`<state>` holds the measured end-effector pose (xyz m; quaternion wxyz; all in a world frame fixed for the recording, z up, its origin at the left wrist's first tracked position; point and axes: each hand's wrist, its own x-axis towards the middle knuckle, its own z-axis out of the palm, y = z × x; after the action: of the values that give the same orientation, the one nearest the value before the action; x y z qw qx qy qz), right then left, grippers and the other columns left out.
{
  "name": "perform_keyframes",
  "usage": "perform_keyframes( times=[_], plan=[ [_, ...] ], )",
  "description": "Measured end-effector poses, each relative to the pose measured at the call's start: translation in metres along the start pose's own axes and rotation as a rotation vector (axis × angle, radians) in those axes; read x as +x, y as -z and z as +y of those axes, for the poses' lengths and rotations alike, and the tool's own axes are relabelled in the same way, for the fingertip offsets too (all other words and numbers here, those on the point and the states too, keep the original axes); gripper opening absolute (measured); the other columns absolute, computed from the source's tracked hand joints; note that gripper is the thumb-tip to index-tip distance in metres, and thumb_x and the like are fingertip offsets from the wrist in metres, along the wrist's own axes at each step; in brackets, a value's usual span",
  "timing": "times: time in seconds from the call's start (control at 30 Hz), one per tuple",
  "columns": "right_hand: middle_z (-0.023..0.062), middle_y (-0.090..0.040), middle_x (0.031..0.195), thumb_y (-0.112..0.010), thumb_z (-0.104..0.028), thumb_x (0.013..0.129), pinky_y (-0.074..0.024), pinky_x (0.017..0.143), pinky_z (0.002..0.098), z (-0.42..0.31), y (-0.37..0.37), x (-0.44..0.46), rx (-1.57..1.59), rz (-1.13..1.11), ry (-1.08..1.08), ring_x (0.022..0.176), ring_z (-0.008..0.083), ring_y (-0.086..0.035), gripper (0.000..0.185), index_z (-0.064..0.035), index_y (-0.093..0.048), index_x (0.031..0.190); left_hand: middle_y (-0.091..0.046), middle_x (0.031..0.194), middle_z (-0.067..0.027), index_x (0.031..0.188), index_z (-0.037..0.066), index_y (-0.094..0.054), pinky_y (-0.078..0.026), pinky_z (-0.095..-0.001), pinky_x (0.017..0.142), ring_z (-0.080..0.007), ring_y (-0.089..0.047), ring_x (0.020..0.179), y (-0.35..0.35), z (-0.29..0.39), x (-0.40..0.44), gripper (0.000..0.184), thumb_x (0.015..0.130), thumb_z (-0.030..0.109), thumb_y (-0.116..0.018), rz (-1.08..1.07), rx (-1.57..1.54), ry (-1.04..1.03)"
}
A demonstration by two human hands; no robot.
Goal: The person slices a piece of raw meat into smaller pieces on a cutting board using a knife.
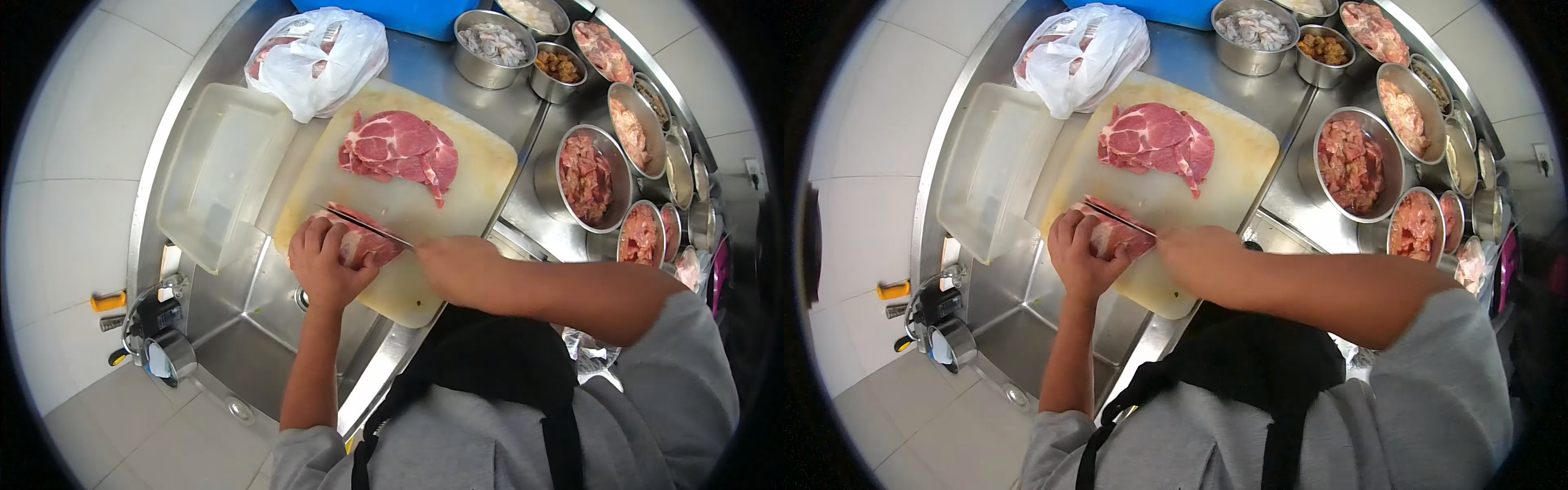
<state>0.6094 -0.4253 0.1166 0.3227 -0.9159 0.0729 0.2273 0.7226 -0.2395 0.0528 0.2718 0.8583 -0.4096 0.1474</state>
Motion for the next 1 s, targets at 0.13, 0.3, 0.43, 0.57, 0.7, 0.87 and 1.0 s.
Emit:
perform_keyframes(
  times=[0.13,0.3,0.43,0.57,0.7,0.87,1.0],
  plan=[
    [0.022,-0.07,0.101,-0.049,-0.011,0.09,-0.056,0.078,0.0489,0.006,-0.001,0.004,0.011,0.042,0.033,0.091,0.0392,-0.07,0.025,0.0022,-0.059,0.109,-0.06,0.111,-0.0104,0.099,0.012,-0.066,-0.044,-0.0477,0.092,-0.0348,-0.057,0.108,-0.004,0.002,0.002,0.051,0.052,0.029,-0.079,-0.021,0.041,-0.022],
    [0.0205,-0.07,0.102,-0.047,-0.009,0.09,-0.0558,0.077,0.0491,0.015,0.008,-0.062,0.014,-0.177,-0.169,0.092,0.0387,-0.069,0.026,0.0024,-0.055,0.112,-0.06,0.114,-0.0116,0.099,0.011,-0.066,-0.045,-0.0476,0.092,-0.0356,-0.056,0.108,-0.004,0.003,-0.003,0.052,0.052,0.028,-0.079,-0.012,0.059,-0.032],
    [0.0209,-0.069,0.104,-0.046,-0.01,0.091,-0.0556,0.08,0.0482,0.024,-0.03,-0.003,-0.015,0.102,0.168,0.095,0.0379,-0.069,0.025,0.0021,-0.059,0.108,-0.06,0.112,-0.0115,0.098,0.01,-0.065,-0.045,-0.0467,0.09,-0.0348,-0.057,0.106,-0.001,0.003,0.0,0.05,0.052,0.026,-0.078,-0.035,0.043,-0.045],
    [0.0207,-0.069,0.105,-0.047,-0.011,0.091,-0.0558,0.078,0.0485,0.016,-0.028,0.0,0.084,0.007,0.001,0.095,0.0374,-0.069,0.026,0.0024,-0.056,0.112,-0.06,0.109,-0.0112,0.096,0.01,-0.065,-0.045,-0.0457,0.088,-0.0333,-0.057,0.103,-0.003,0.005,-0.001,0.048,0.051,0.023,-0.076,-0.007,0.04,-0.04],
    [0.0202,-0.07,0.102,-0.048,-0.01,0.09,-0.056,0.077,0.0484,0.025,-0.016,-0.049,0.055,-0.149,-0.127,0.093,0.0379,-0.07,0.027,0.0022,-0.057,0.113,-0.059,0.107,-0.0111,0.096,0.01,-0.065,-0.046,-0.0455,0.087,-0.0334,-0.058,0.101,-0.003,0.007,0.001,0.048,0.051,0.023,-0.077,0.0,0.03,-0.029],
    [0.0211,-0.07,0.103,-0.049,-0.01,0.09,-0.056,0.077,0.0485,0.026,-0.065,0.025,0.064,0.056,0.075,0.093,0.0381,-0.07,0.027,0.0013,-0.057,0.113,-0.059,0.105,-0.0122,0.097,0.01,-0.065,-0.046,-0.0461,0.085,-0.0341,-0.058,0.1,-0.004,0.007,-0.004,0.051,0.05,0.024,-0.078,0.033,0.028,-0.02],
    [0.0228,-0.07,0.104,-0.048,-0.008,0.09,-0.0563,0.077,0.0493,0.039,-0.074,0.01,0.115,0.147,0.062,0.094,0.0384,-0.07,0.027,0.0019,-0.055,0.114,-0.058,0.101,-0.0128,0.097,0.009,-0.065,-0.047,-0.0463,0.082,-0.0345,-0.057,0.097,-0.006,0.008,-0.004,0.051,0.05,0.025,-0.079,0.064,0.079,-0.048]
  ],
)
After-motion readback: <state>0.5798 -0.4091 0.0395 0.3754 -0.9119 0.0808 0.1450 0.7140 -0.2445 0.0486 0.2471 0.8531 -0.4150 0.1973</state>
